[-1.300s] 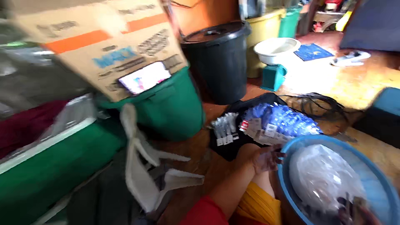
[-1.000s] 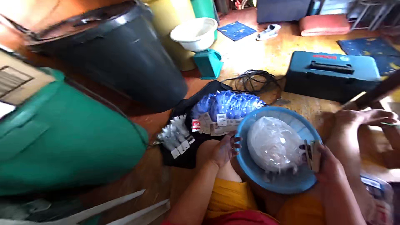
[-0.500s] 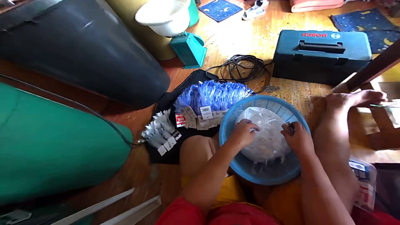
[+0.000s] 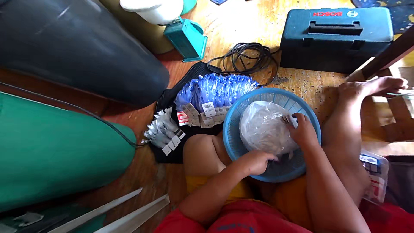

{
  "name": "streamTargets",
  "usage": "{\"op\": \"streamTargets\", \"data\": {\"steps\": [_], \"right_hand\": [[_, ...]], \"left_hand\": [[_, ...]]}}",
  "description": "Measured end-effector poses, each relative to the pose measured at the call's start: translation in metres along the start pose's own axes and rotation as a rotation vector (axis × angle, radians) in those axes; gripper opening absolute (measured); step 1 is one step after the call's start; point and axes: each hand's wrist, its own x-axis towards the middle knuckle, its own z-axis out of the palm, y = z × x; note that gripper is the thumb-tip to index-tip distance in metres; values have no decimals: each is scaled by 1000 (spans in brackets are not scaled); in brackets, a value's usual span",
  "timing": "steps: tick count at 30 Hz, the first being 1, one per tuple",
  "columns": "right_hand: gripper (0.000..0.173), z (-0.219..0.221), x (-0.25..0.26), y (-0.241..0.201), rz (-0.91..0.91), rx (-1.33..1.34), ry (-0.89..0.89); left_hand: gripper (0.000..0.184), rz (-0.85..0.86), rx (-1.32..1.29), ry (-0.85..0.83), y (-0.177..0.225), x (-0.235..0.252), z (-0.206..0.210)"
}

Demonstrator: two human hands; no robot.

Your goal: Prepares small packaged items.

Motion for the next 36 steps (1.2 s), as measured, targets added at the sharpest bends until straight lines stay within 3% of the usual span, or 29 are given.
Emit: {"op": "streamTargets", "data": {"steps": [3, 8, 11, 13, 17, 21, 26, 31, 33, 36], "right_hand": [[40, -6, -12, 0, -46, 53, 39], [24, -13, -29, 7, -113, 70, 53], [25, -19, -35, 9, -99, 21, -182], [28, -17, -33, 11, -90, -16, -352], [43, -5, -28, 11, -68, -19, -527], [36, 4, -24, 7, -132, -35, -671], [26, -6, -30, 4, -174, 214, -597], [19, -11, -35, 5, -110, 526, -497], [17, -6, -37, 4, -168, 520, -442], [25, 7, -42, -4, -351, 298, -385]], "left_hand": [[49, 5, 112, -19, 0, 10, 16], [30, -13, 244, 20, 4, 15, 10], [30, 73, 28, 166, 5, -5, -13], [28, 143, -126, 348, 3, -22, -25], [22, 309, -296, 692, -3, -41, -29], [22, 346, -443, 773, 0, -49, -30], [23, 244, -600, 741, -3, -43, -30], [27, 182, -720, 862, -7, -36, -25], [37, 211, -724, 915, -9, -36, -24], [62, 263, -740, 980, -11, -36, -25]]}}
